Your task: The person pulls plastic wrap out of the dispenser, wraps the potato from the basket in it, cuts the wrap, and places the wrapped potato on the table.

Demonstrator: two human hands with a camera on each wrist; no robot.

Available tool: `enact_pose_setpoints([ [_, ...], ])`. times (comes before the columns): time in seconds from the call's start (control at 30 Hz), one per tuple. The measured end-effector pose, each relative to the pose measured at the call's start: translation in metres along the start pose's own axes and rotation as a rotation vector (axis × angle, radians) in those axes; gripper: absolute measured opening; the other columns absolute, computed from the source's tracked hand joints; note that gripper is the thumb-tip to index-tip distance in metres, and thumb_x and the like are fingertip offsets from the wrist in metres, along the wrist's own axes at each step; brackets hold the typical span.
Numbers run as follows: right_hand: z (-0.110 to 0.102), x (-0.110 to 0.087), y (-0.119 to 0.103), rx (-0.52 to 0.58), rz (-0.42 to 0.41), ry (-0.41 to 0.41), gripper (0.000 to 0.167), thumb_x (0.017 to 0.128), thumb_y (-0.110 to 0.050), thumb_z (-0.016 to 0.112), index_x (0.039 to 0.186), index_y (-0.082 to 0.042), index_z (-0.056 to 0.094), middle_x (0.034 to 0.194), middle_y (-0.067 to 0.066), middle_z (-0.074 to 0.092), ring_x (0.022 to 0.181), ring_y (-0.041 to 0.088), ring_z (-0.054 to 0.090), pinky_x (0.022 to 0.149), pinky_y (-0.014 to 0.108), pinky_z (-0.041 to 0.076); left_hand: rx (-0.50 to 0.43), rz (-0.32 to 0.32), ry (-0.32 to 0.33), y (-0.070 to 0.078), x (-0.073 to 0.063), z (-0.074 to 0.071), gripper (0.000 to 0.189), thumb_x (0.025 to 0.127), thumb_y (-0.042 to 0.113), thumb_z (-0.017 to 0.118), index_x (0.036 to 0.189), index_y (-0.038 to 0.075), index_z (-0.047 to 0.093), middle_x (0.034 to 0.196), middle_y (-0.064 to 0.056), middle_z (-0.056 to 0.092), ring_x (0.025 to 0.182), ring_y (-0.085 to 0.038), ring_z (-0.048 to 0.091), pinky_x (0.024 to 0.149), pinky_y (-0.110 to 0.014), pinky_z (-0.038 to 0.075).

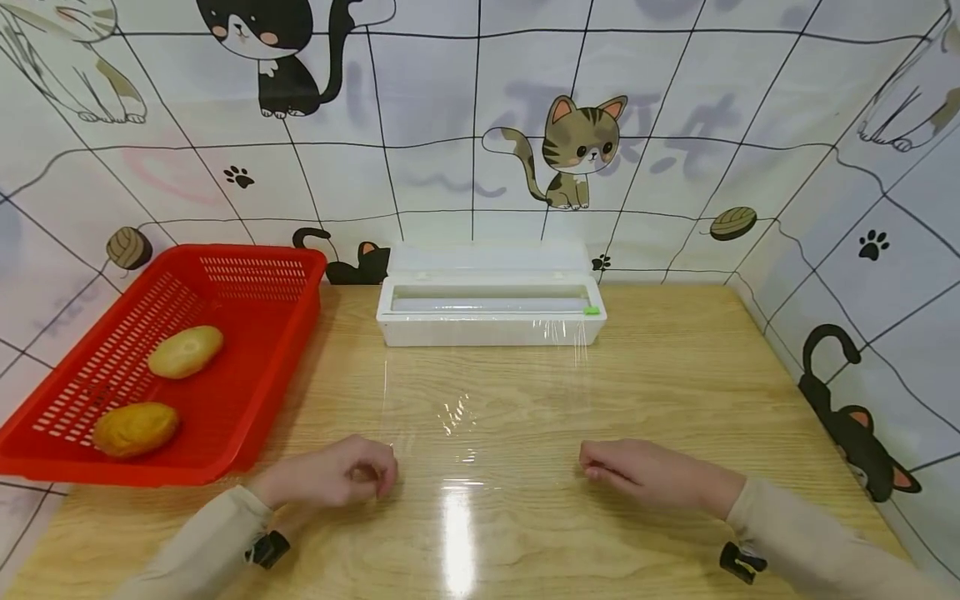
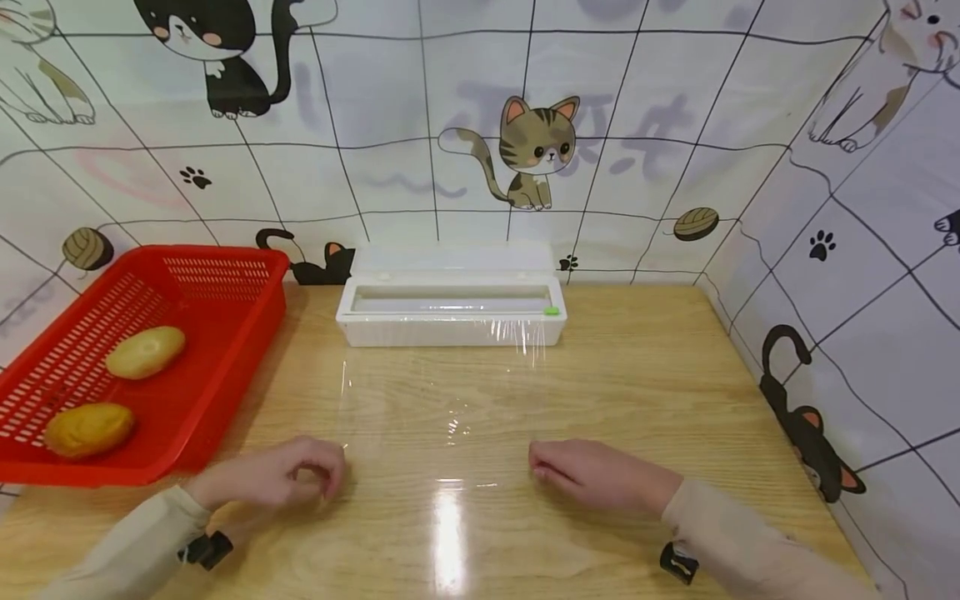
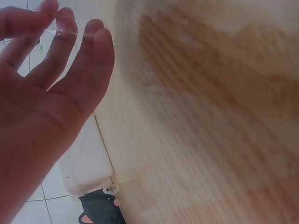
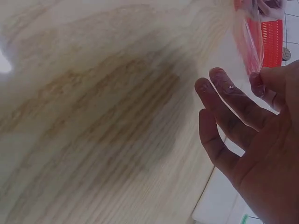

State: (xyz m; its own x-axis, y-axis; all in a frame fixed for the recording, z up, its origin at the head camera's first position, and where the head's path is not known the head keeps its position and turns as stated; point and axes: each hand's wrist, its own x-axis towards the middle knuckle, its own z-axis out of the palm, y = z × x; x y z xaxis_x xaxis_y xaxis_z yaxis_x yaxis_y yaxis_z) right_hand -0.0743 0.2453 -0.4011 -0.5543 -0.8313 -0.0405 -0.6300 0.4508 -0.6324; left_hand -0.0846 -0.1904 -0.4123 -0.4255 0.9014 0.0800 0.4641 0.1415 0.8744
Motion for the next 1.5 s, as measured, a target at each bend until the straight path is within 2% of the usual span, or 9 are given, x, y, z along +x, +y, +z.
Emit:
enact_pose_setpoints([
  [0.2,0.011,-0.003,-0.001,-0.124,-0.059,0.042,0.007,0.100,-0.018,0.054,0.097,-0.024,0.051,0.083,-0.019,0.046,0.070,-0.003,0.045,0.062,0.018,0.043,0.212,-0.002,0.001,0.002,-0.002,0.010,0.024,0.074,-0.013,0.062,0.079,0.010,0.061,0.079,0.007,0.057,0.077,-0.001,0.051,0.071,-0.021,0.048],
  [0.3,0.016,-0.004,-0.002,-0.191,-0.081,0.064,0.012,0.095,-0.023,0.062,0.097,-0.024,0.051,0.084,-0.019,0.047,0.070,-0.002,0.045,0.062,0.018,0.042,0.314,-0.022,-0.004,0.006,-0.001,0.014,0.022,0.075,-0.008,0.064,0.078,0.013,0.062,0.078,0.010,0.057,0.076,0.000,0.048,0.070,-0.019,0.045],
  [0.53,0.018,-0.002,-0.005,-0.284,-0.092,0.072,0.014,0.092,-0.013,0.065,0.095,-0.020,0.053,0.084,-0.018,0.046,0.072,-0.003,0.046,0.063,0.018,0.044,0.425,-0.142,-0.034,0.017,0.001,0.017,0.013,0.082,0.005,0.070,0.076,0.016,0.065,0.075,0.019,0.050,0.075,-0.001,0.045,0.069,-0.019,0.043],
  [0.73,0.017,-0.002,-0.011,-0.281,-0.072,0.030,0.012,0.093,-0.013,0.063,0.092,-0.020,0.054,0.085,-0.017,0.045,0.071,-0.002,0.043,0.062,0.017,0.043,0.521,-0.085,-0.032,0.019,0.001,0.019,0.015,0.083,0.010,0.071,0.071,0.018,0.066,0.070,0.020,0.050,0.072,0.000,0.045,0.067,-0.017,0.041],
  [0.87,0.019,-0.002,-0.012,-0.304,-0.089,0.037,0.015,0.090,-0.013,0.066,0.090,-0.021,0.054,0.089,-0.015,0.047,0.072,-0.002,0.042,0.062,0.016,0.042,0.535,-0.057,-0.048,0.020,-0.001,0.022,0.026,0.084,0.012,0.071,0.061,0.020,0.059,0.069,0.017,0.041,0.069,0.001,0.041,0.064,-0.014,0.037],
  [1.0,0.022,-0.002,-0.011,-0.313,-0.100,0.040,0.018,0.089,-0.013,0.068,0.088,-0.022,0.053,0.089,-0.015,0.047,0.071,-0.002,0.041,0.061,0.015,0.040,0.528,-0.077,-0.049,0.020,-0.003,0.026,0.030,0.083,0.012,0.071,0.058,0.020,0.056,0.074,0.014,0.037,0.068,0.000,0.037,0.061,-0.013,0.035],
  [1.27,0.026,0.001,-0.009,-0.397,-0.121,0.081,0.022,0.084,-0.013,0.071,0.083,-0.022,0.052,0.086,-0.015,0.043,0.068,-0.001,0.037,0.059,0.016,0.037,0.715,-0.134,-0.044,0.024,-0.006,0.029,0.024,0.081,0.021,0.073,0.060,0.025,0.062,0.076,0.017,0.039,0.077,-0.005,0.038,0.069,-0.023,0.031],
  [1.33,0.026,0.001,-0.009,-0.428,-0.125,0.092,0.022,0.082,-0.013,0.072,0.083,-0.022,0.052,0.085,-0.015,0.041,0.067,-0.001,0.036,0.058,0.017,0.036,0.703,-0.149,-0.046,0.027,-0.007,0.028,0.024,0.081,0.020,0.073,0.060,0.025,0.061,0.076,0.017,0.039,0.076,-0.004,0.038,0.069,-0.022,0.032],
  [1.5,0.026,0.002,-0.010,-0.480,-0.127,0.109,0.024,0.081,-0.014,0.073,0.081,-0.022,0.050,0.083,-0.015,0.040,0.067,-0.001,0.036,0.060,0.020,0.036,0.567,-0.135,-0.036,0.029,-0.006,0.023,0.032,0.081,0.013,0.073,0.058,0.021,0.053,0.071,0.013,0.038,0.067,-0.001,0.036,0.059,-0.016,0.035],
])
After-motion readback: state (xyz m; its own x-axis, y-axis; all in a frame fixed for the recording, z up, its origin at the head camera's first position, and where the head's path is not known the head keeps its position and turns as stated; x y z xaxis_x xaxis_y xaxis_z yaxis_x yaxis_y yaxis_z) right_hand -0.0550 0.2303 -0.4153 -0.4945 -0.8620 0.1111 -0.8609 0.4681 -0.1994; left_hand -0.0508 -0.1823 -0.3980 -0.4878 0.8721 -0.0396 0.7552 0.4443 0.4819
